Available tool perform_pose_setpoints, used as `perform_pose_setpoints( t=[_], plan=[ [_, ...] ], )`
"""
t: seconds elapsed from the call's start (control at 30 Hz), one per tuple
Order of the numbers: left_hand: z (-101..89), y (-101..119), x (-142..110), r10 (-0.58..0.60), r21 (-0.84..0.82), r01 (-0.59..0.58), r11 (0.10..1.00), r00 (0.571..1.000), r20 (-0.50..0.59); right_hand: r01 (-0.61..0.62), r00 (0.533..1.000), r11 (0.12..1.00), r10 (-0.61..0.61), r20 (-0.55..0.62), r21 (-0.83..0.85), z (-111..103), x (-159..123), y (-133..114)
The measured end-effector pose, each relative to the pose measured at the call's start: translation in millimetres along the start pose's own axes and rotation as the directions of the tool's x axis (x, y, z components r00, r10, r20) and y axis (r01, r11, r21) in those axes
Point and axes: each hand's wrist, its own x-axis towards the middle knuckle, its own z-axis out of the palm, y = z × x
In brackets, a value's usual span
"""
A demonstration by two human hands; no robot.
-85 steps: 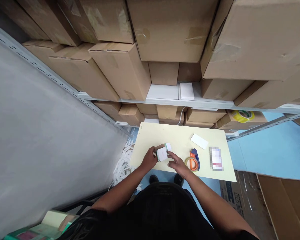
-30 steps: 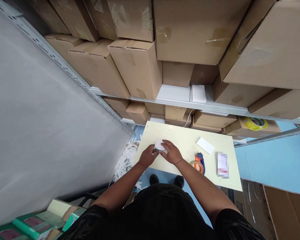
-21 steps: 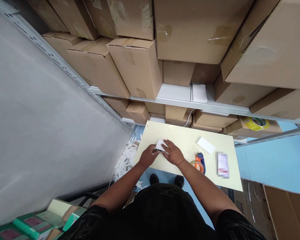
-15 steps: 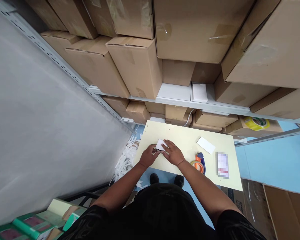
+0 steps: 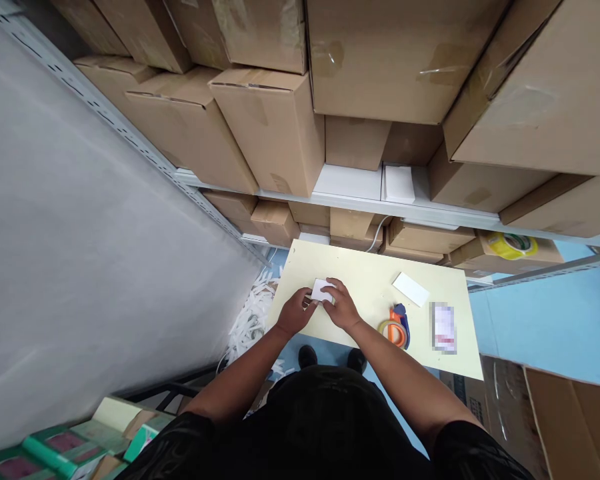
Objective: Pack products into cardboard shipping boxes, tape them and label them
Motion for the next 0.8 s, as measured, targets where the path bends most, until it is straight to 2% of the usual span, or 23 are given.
perform_pose_setpoints(
  t=[0.13, 0.3, 0.4, 0.5, 0.53, 0.63, 0.7, 0.8],
  plan=[
    [-5.8, 7, 4, -0.074, -0.011, 0.074, 0.997, 0.997, 0.005, -0.112, 0.993, 0.985, 0.107, 0.049, 0.129, 2, 5, 5],
    [-1.8, 8, 7, -0.115, -0.022, 0.115, 0.993, 0.993, 0.001, -0.094, 0.995, 0.986, 0.091, 0.030, 0.139, 5, 7, 7],
    [0.7, 7, 7, -0.143, -0.049, 0.142, 0.989, 0.990, -0.020, -0.169, 0.981, 0.962, 0.184, -0.055, 0.215, 9, 2, 10],
    [1.9, 5, 7, -0.146, -0.079, 0.145, 0.986, 0.989, -0.007, -0.286, 0.931, 0.914, 0.336, -0.141, 0.288, 11, -16, 21],
    [2.6, 3, 6, -0.149, -0.093, 0.148, 0.985, 0.989, 0.001, -0.330, 0.918, 0.900, 0.377, -0.125, 0.286, 12, -24, 26],
    [7.0, -8, 2, -0.145, -0.218, 0.152, 0.964, 0.988, 0.048, -0.428, 0.900, 0.876, 0.435, 0.018, 0.221, 17, -45, 41],
    [11.5, -19, -2, -0.119, -0.356, 0.152, 0.922, 0.986, 0.114, -0.443, 0.896, 0.880, 0.434, 0.088, 0.169, 20, -50, 47],
    [18.3, -35, -5, -0.105, -0.479, 0.206, 0.853, 0.968, 0.229, -0.438, 0.898, 0.891, 0.426, 0.109, 0.122, 25, -47, 52]
  ],
)
